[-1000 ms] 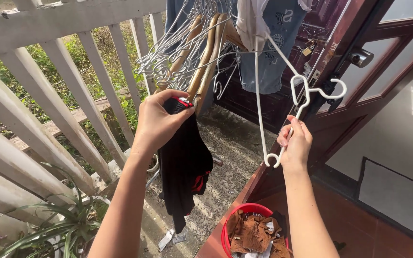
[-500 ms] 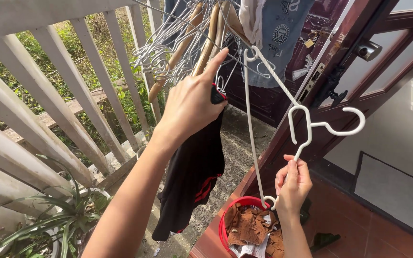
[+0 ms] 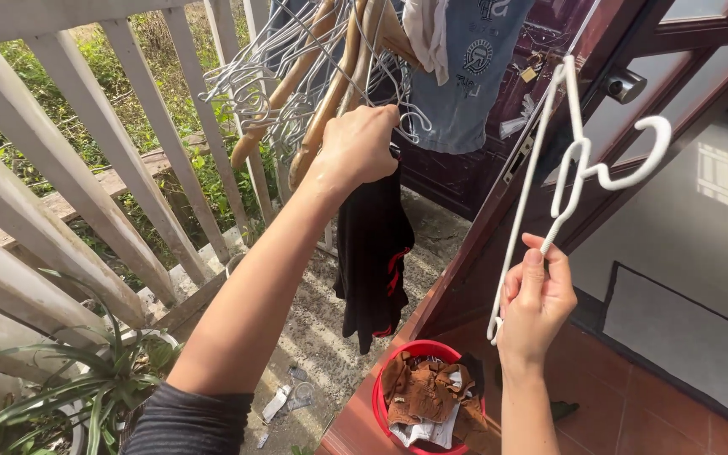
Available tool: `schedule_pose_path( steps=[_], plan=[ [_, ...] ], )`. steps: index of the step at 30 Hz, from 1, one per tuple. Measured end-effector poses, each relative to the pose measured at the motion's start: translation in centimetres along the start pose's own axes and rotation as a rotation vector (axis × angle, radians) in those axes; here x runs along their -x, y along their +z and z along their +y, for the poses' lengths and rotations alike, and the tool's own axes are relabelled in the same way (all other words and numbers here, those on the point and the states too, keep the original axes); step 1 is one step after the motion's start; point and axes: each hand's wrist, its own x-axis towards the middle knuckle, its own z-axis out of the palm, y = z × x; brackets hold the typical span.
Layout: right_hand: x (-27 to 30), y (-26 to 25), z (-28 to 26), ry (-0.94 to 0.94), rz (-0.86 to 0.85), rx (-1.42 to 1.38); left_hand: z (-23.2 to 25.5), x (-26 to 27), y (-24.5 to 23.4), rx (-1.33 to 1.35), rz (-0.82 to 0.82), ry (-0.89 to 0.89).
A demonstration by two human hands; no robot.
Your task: Hanging various items of clothing including shirts, shorts, and pants onto hangers and then onto a drying rack on a balcony.
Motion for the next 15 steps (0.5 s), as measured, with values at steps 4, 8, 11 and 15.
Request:
schedule_pose_path(
  steps=[4,8,11,15],
  plan=[
    [0.4,-0.5,1.1,-0.212,0.048,-0.049,0.1,1.9,-1.7,0.097,0.113,-0.001],
    [-1.7,-1.8,1.5,-0.071,0.175,-0.212,-0.2,4.6,-3.1,0.16,0.26,0.053],
    [-2.9,-2.3,-2.7,0.152,0.332,-0.379,-0.6,6.5,-4.0,0.166,0.334,0.093],
    [-1.8,-2.3,-5.3,0.109,0.096,-0.593,-0.8,8.4,-5.4,0.189,0.395,0.101]
  ],
)
